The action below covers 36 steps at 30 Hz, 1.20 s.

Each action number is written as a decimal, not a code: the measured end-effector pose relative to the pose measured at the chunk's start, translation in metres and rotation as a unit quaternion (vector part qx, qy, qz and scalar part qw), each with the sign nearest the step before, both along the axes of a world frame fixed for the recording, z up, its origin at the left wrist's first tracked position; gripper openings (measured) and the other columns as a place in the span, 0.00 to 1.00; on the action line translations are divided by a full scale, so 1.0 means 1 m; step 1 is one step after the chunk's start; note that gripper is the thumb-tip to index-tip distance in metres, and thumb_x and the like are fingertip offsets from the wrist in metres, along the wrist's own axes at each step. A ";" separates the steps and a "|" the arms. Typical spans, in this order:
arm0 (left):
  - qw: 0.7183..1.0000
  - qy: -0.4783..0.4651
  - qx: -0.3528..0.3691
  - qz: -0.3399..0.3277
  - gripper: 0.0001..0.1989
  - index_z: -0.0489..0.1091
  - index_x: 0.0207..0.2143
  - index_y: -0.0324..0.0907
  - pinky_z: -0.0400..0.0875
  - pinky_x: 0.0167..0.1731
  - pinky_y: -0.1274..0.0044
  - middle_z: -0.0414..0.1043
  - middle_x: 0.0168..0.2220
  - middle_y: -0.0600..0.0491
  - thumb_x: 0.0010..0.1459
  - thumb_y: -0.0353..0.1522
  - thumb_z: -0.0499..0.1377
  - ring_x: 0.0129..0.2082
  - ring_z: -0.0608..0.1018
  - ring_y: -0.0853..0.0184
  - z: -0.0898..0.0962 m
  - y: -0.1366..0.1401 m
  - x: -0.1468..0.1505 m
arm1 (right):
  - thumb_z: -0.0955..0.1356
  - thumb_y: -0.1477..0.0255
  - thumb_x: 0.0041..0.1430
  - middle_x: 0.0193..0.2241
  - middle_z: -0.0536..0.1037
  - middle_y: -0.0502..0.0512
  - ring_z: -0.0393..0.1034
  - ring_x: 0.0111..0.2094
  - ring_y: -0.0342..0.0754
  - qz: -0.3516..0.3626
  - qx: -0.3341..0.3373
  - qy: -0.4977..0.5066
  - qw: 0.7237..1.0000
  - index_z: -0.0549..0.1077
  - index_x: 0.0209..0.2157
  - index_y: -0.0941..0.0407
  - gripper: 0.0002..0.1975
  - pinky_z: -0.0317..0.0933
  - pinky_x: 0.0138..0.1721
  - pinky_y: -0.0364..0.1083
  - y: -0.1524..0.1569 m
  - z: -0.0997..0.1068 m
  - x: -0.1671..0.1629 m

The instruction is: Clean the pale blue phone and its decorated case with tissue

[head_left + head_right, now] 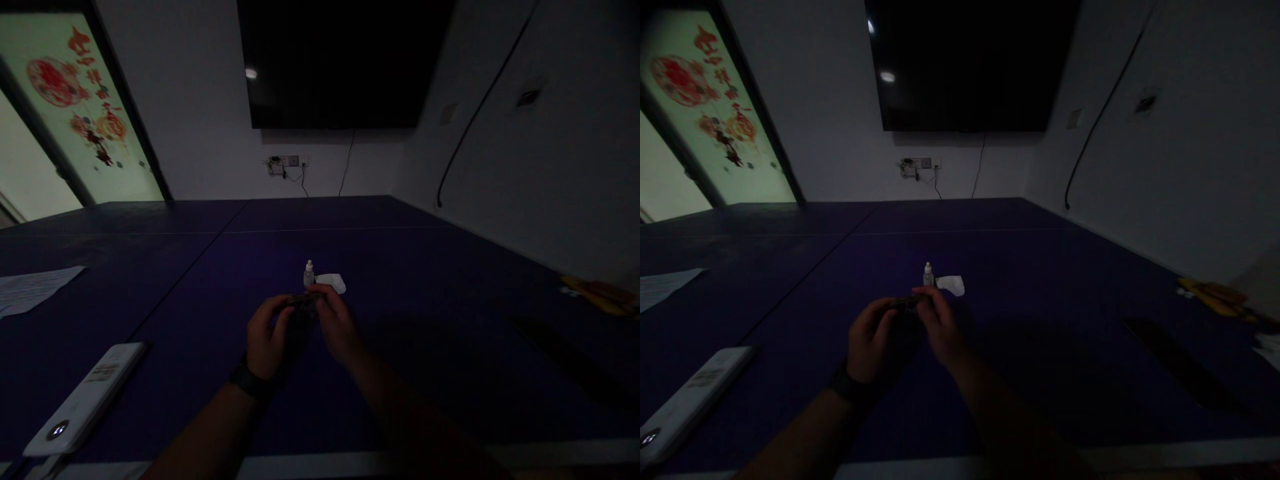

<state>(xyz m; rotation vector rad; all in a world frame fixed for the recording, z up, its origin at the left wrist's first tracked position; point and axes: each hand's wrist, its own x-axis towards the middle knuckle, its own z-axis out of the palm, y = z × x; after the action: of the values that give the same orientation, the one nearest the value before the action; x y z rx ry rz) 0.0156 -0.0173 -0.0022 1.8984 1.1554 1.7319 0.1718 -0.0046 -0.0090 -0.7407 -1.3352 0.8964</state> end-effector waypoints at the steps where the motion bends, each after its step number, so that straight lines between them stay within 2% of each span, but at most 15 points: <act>1: 1.000 0.014 0.010 0.000 0.09 0.76 0.43 0.43 0.73 0.43 0.74 0.80 0.41 0.50 0.65 0.33 0.57 0.40 0.80 0.65 0.001 0.000 0.000 | 0.69 0.54 0.62 0.41 0.78 0.51 0.73 0.43 0.50 -0.001 0.008 0.003 1.000 0.75 0.47 0.46 0.16 0.67 0.44 0.49 -0.002 0.002 -0.002; 4: 0.998 0.051 0.032 -0.003 0.08 0.75 0.43 0.43 0.73 0.43 0.74 0.80 0.40 0.50 0.65 0.32 0.57 0.39 0.80 0.65 0.002 -0.001 0.000 | 0.73 0.59 0.57 0.40 0.77 0.50 0.72 0.44 0.50 -0.006 0.029 0.007 1.000 0.77 0.41 0.47 0.12 0.66 0.48 0.49 -0.005 0.006 -0.006; 7: 0.996 0.073 0.040 -0.009 0.08 0.75 0.42 0.43 0.72 0.42 0.73 0.79 0.39 0.50 0.65 0.32 0.56 0.39 0.79 0.65 0.001 -0.002 0.001 | 0.73 0.63 0.57 0.38 0.75 0.50 0.72 0.43 0.49 -0.018 0.036 0.007 0.999 0.78 0.36 0.48 0.06 0.65 0.48 0.48 -0.004 0.008 -0.007; 14: 0.991 0.112 0.075 -0.012 0.08 0.74 0.40 0.43 0.71 0.40 0.73 0.78 0.36 0.51 0.66 0.32 0.54 0.37 0.78 0.65 0.003 -0.002 0.000 | 0.74 0.69 0.56 0.35 0.76 0.51 0.71 0.42 0.50 -0.012 0.049 -0.019 0.999 0.79 0.34 0.49 0.03 0.65 0.46 0.49 -0.007 0.014 -0.003; 21: 0.990 0.103 0.083 -0.045 0.07 0.73 0.39 0.43 0.69 0.40 0.74 0.77 0.35 0.52 0.66 0.31 0.55 0.37 0.77 0.66 0.006 -0.002 0.000 | 0.74 0.68 0.56 0.33 0.76 0.50 0.71 0.39 0.49 -0.018 0.065 -0.019 0.998 0.79 0.31 0.49 0.02 0.65 0.43 0.48 -0.011 0.018 -0.002; 25: 0.997 0.062 0.019 -0.048 0.08 0.74 0.43 0.44 0.70 0.45 0.72 0.77 0.39 0.50 0.64 0.34 0.58 0.41 0.77 0.64 -0.001 0.002 0.002 | 0.76 0.66 0.53 0.33 0.76 0.51 0.71 0.39 0.50 -0.042 0.047 0.019 0.998 0.79 0.30 0.50 0.05 0.65 0.45 0.49 -0.009 0.018 -0.001; 29: 0.992 -0.029 -0.107 -0.059 0.22 0.71 0.51 0.43 0.70 0.50 0.68 0.76 0.48 0.46 0.55 0.39 0.66 0.48 0.77 0.60 -0.005 0.009 0.005 | 0.73 0.59 0.56 0.32 0.76 0.51 0.71 0.37 0.50 -0.079 0.003 0.092 0.993 0.75 0.35 0.51 0.11 0.66 0.42 0.50 0.007 0.009 0.004; 31: 0.984 -0.055 -0.151 -0.071 0.21 0.73 0.48 0.42 0.71 0.48 0.69 0.78 0.45 0.47 0.53 0.40 0.68 0.46 0.78 0.60 -0.003 0.012 0.005 | 0.69 0.55 0.59 0.32 0.76 0.51 0.72 0.35 0.50 -0.082 -0.014 0.123 0.989 0.72 0.37 0.50 0.13 0.67 0.41 0.51 0.017 0.004 0.007; 33: 0.977 -0.079 -0.182 -0.078 0.17 0.76 0.41 0.42 0.72 0.44 0.71 0.79 0.39 0.50 0.51 0.40 0.68 0.41 0.79 0.61 0.001 0.014 0.004 | 0.67 0.53 0.61 0.34 0.77 0.52 0.73 0.37 0.51 -0.080 -0.025 0.140 0.987 0.70 0.37 0.50 0.15 0.68 0.42 0.52 0.025 0.000 0.011; 36: 0.963 -0.133 -0.221 -0.079 0.13 0.78 0.33 0.41 0.72 0.39 0.73 0.80 0.33 0.52 0.47 0.39 0.70 0.35 0.79 0.63 0.004 0.016 0.002 | 0.66 0.50 0.61 0.36 0.78 0.54 0.74 0.39 0.52 -0.072 -0.043 0.134 0.987 0.70 0.37 0.51 0.18 0.68 0.43 0.53 0.030 -0.004 0.016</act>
<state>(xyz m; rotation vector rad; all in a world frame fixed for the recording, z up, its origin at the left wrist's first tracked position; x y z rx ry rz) 0.0181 -0.0015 0.0017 1.4043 1.1342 1.4408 0.1880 0.0257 -0.0131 -0.7441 -0.9995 0.9076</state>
